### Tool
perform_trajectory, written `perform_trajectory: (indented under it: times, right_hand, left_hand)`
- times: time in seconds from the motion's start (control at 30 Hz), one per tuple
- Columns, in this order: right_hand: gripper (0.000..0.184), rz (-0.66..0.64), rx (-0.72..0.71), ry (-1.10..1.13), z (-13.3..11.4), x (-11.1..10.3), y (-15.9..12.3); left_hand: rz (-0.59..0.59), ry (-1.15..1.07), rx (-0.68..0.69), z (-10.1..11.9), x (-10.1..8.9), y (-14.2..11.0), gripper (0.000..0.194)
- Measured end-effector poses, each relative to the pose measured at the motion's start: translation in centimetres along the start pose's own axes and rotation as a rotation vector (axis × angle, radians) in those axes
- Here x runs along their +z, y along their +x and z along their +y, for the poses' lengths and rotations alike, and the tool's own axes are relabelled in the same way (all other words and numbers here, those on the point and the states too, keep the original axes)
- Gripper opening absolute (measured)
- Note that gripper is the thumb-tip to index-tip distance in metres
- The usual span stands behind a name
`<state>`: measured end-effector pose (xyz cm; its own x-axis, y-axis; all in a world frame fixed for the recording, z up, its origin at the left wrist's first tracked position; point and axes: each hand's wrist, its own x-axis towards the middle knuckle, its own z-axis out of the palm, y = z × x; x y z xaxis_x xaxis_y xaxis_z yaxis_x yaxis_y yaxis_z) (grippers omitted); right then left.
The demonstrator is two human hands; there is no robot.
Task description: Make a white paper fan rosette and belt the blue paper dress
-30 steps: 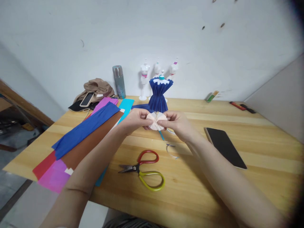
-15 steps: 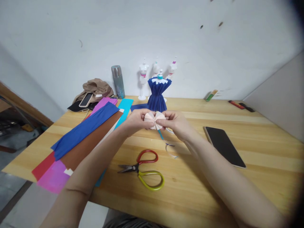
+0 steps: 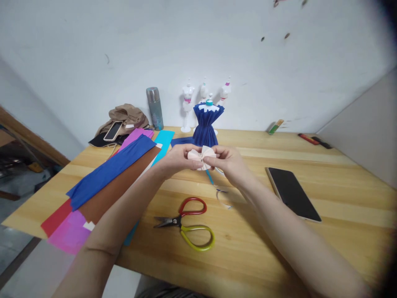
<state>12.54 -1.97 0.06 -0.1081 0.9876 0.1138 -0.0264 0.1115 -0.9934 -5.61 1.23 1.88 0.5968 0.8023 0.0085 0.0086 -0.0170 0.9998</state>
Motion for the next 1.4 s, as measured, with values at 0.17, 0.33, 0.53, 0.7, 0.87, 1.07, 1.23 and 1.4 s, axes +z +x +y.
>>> perform_trajectory:
  times: [0.17, 0.33, 0.53, 0.7, 0.87, 1.07, 1.23, 1.4]
  right_hand:
    - [0.023, 0.033, -0.084, -0.013, 0.5, 0.0, 0.2]
    - [0.005, 0.202, -0.486, -0.274, 0.5, -0.1, -0.1]
    - [0.015, 0.260, -1.012, -0.629, 0.5, -0.8, -0.6]
    - [0.021, 0.236, -1.014, -0.651, 0.8, -0.7, -0.9]
    - [0.012, 0.385, -0.658, -0.494, 0.2, -0.2, -1.0]
    - [0.024, 0.170, -0.180, 0.055, 0.0, -0.3, -0.4]
    - [0.031, 0.104, -0.082, -0.024, 0.1, 0.6, -0.3]
    - [0.034, 0.143, -0.070, -0.035, 0.2, 1.3, -0.4]
  left_hand:
    - [-0.009, -0.013, -0.002, 0.4, -0.8, -0.2, 0.046]
    - [0.062, 0.021, 0.023, 1.2, -2.1, -0.6, 0.047]
    - [0.069, -0.096, -0.121, 0.9, -1.4, -0.5, 0.066]
    - [-0.055, -0.143, -0.114, 0.6, 0.0, -0.7, 0.051]
    - [0.108, -0.147, -0.056, 0.5, 0.3, -0.7, 0.031]
    - [0.272, 0.023, 0.034, 0.8, 0.6, -0.5, 0.019]
    - [0.355, 0.040, 0.057, 0.7, 1.2, -0.4, 0.017]
    - [0.396, -0.032, 0.061, -0.3, 1.9, -0.1, 0.016]
